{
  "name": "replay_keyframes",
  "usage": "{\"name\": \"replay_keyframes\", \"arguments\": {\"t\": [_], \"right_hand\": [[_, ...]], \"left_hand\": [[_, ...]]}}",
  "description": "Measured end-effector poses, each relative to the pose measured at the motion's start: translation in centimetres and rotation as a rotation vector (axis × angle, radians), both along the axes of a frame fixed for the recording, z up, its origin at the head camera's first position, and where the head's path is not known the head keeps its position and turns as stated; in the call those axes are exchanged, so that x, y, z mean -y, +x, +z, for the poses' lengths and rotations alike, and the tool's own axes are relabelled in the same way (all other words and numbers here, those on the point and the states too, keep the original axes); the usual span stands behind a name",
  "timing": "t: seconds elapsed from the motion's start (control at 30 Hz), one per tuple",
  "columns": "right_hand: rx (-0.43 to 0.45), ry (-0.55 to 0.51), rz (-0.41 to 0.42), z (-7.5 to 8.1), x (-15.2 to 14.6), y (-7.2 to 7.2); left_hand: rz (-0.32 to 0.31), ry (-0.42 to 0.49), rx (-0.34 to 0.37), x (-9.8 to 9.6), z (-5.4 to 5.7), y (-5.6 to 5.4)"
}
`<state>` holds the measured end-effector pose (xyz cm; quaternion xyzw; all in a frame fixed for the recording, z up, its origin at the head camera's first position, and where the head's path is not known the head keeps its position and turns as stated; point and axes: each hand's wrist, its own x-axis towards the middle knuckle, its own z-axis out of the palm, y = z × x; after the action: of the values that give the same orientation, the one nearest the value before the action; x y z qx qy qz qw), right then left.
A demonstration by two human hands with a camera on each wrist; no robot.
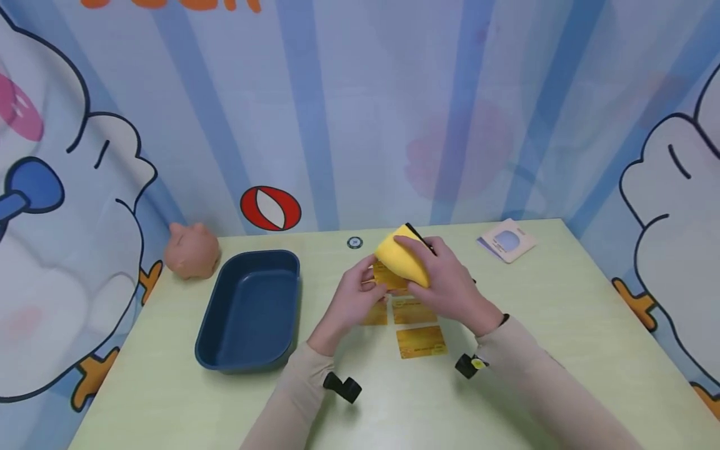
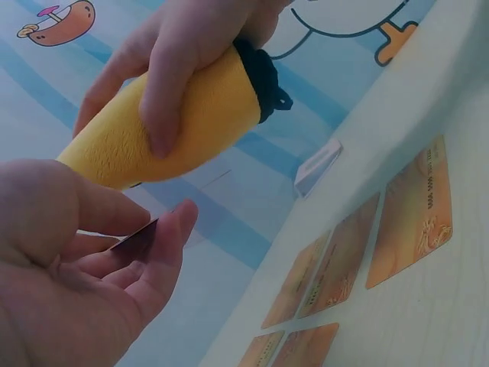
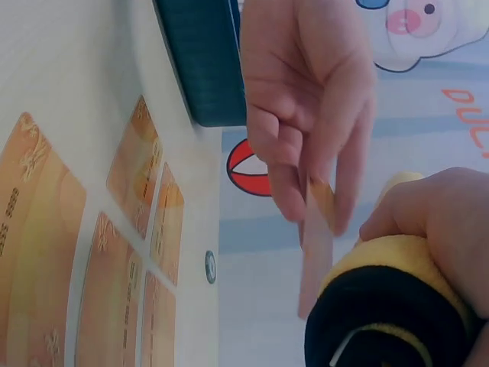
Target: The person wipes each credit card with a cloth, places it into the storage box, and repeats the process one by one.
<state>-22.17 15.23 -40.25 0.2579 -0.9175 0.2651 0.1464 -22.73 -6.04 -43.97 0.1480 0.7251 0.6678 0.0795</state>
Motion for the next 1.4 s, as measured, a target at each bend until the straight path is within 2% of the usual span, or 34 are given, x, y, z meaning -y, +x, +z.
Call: {"name": "replay_keyframes", "arguments": {"t": [0.27, 0.4, 0.57, 0.77, 1.1, 1.4], "right_hand": [[-0.072, 0.099, 0.023, -0.4, 1.8, 0.1], [-0.095, 0.140, 0.015, -0.6, 2.2, 0.1], [-0.173, 0.185, 0.023, -0.7, 2.5, 0.1], [-0.260, 0.202, 0.021, -1.4, 2.9, 0.1], [-0.269, 0.158, 0.013, -1.8, 3.2, -0.1], [-0.271, 0.145, 0.001, -1.6, 3.4, -0.3]], "left_hand": [[0.046, 0.002, -0.025, 0.4, 0.2, 0.0], [0.061, 0.046, -0.012, 0.6, 0.4, -0.1], [0.068, 0.115, -0.008, 0.9, 0.8, 0.0], [0.076, 0.139, -0.013, 1.0, 1.1, 0.1], [0.087, 0.127, -0.057, 0.9, 1.2, 0.2], [0.133, 0.132, -0.084, 0.9, 1.6, 0.4]]}}
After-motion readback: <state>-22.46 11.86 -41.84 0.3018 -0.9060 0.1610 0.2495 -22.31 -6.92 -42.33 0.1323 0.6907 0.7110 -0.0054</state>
